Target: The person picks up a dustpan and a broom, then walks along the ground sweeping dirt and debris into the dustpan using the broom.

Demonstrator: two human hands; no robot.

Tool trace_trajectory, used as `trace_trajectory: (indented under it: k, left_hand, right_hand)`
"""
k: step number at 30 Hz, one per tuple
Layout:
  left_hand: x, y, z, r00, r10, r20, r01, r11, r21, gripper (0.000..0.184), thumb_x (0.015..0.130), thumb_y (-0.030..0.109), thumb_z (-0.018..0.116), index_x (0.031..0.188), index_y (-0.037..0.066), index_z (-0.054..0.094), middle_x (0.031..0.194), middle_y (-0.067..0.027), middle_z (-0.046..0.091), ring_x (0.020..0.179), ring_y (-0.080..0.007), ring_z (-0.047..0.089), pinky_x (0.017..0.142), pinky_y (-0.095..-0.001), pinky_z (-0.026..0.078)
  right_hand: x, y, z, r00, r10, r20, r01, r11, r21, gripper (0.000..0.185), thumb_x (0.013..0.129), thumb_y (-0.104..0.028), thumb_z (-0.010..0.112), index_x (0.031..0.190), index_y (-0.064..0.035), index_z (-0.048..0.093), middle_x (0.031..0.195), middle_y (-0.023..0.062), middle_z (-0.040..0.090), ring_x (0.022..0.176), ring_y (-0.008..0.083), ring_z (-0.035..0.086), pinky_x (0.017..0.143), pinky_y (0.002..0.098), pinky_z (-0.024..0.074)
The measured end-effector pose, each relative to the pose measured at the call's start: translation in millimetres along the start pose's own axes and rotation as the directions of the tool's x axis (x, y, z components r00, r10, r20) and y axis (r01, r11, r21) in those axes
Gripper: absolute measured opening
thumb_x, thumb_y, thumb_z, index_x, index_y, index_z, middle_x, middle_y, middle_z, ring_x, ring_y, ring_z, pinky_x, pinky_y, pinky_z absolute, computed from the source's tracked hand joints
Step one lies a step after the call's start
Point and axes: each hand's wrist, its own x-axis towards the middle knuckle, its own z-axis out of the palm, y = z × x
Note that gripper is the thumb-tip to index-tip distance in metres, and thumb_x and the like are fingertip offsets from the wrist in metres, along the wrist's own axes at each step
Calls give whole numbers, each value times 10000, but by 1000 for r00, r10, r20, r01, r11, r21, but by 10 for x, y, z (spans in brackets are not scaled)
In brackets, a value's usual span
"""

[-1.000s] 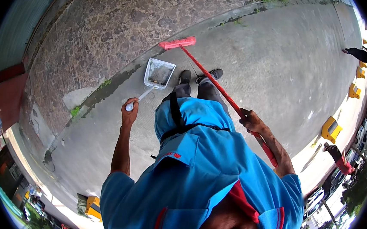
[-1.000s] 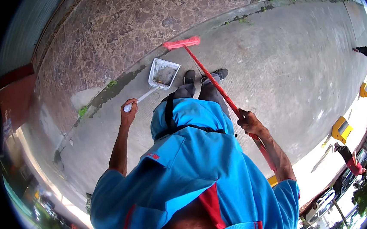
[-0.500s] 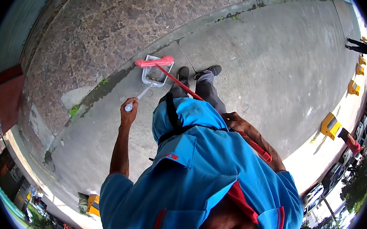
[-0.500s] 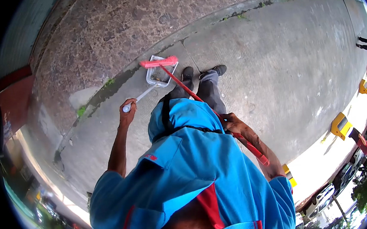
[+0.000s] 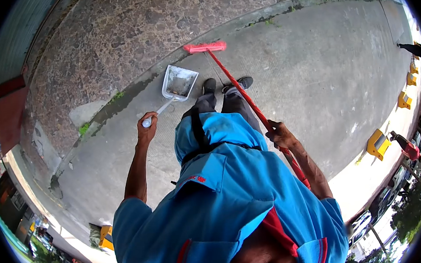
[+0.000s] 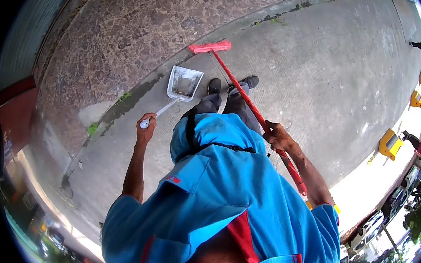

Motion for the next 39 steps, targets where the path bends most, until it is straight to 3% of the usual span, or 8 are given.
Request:
trace_trajectory:
  k: [3,4,8,9,15,23,28,39]
  left_hand:
    - [14,-5,18,999,-35,-39,38,995,89,100,843,3,580,921,12,642,819,30,578,716,-51,478,640,-200,396]
    - [-1,-26,24,996,-47,-70,58,986,156,103,843,3,580,923,13,644,819,30,580,713,-52,478,639,-202,397]
    - [-2,-123,-8,999,-13,-46,20,988,151,112,841,2,581,932,17,646,821,26,588,726,-54,487,646,-203,403]
    - [-1,-134,-19,998,-18,-52,26,989,146,114,843,6,581,934,19,647,821,23,588,733,-55,488,648,-203,404]
    - [-31,-15,30,997,-38,-62,50,975,217,111,852,29,585,941,27,650,806,24,576,723,-56,480,631,-212,402]
    - [46,65,74,994,-52,-91,72,967,243,103,850,43,597,935,41,655,774,42,551,667,-43,455,583,-210,381]
    - [136,15,-45,1000,0,-28,7,967,256,133,881,60,550,982,28,631,688,5,541,583,-58,488,523,-207,398]
    - [123,98,-71,998,-41,-52,54,962,268,96,879,49,569,934,50,647,724,33,540,619,-51,474,541,-214,386]
  right_hand:
    - [187,-8,128,997,-1,72,6,998,-67,366,825,-21,533,1186,26,495,629,32,536,462,113,521,406,268,447]
    - [386,377,189,979,-183,93,189,980,-55,380,818,-46,573,1185,37,527,788,110,643,642,158,616,561,291,519]
    - [515,681,381,728,-685,41,670,697,-256,355,889,-127,527,1202,37,554,738,101,632,470,131,552,435,281,457]
    - [329,462,303,900,-421,114,433,892,-127,363,879,-144,547,1197,31,564,713,87,623,471,116,543,433,266,442]
    - [-451,-180,145,984,130,121,-145,981,126,526,841,-129,594,1332,-6,451,588,11,494,414,82,435,373,249,340]
    - [-117,441,13,976,70,-204,-29,980,197,458,835,-114,587,1262,4,472,571,7,481,370,100,459,340,270,354]
    - [128,916,376,972,-222,-82,231,964,133,444,808,-25,498,1241,71,463,604,52,542,446,128,536,404,275,414]
    - [-408,-68,192,987,57,150,-86,977,194,578,816,-106,571,1372,-40,428,599,9,518,410,69,422,374,234,327]
